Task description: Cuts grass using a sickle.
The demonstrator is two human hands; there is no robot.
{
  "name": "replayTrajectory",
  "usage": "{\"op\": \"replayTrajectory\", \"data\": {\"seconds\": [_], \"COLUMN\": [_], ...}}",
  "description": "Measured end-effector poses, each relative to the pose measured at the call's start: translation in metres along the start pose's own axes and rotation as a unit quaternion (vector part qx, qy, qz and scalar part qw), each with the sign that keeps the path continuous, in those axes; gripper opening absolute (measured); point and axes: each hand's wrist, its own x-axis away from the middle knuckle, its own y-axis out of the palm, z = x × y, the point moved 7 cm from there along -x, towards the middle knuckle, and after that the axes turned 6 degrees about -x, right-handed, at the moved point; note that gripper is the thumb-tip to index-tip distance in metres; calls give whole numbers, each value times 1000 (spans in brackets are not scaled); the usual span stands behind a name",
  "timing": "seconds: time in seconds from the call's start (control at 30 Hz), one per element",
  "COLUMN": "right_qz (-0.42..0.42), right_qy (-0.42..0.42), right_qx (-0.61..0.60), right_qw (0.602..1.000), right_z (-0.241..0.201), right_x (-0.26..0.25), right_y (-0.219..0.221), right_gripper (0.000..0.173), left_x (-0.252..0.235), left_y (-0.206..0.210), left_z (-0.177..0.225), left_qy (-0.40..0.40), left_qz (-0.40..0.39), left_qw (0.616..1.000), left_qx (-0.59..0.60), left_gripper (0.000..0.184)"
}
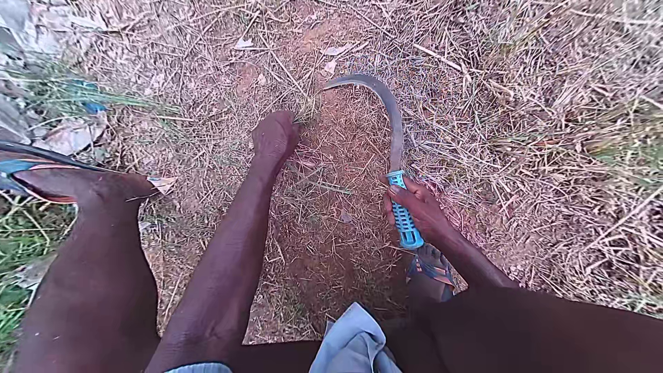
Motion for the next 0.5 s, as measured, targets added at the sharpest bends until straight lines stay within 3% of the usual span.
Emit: {"op": "replayTrajectory", "data": {"seconds": [0.17, 0.3, 0.4, 0.5], "right_qz": [-61, -72, -82, -92], "right_qy": [98, 124, 136, 83], "right_qx": [48, 52, 35, 103], "right_qw": [992, 988, 987, 987], "right_z": [11, 18, 18, 8], "right_x": [-34, -45, -21, 31], "right_y": [31, 32, 25, -15], "right_gripper": [29, 31, 29, 21], "left_x": [-3, -22, -26, -19], "left_y": [-18, -20, -20, -24], "left_z": [6, 1, 5, 7], "left_qy": [6, 10, 3, 14], "left_qz": [5, 15, 6, 20], "left_qw": [999, 998, 998, 999], "left_qx": [-39, -54, -58, -23], "left_gripper": [32, 32, 31, 30]}}
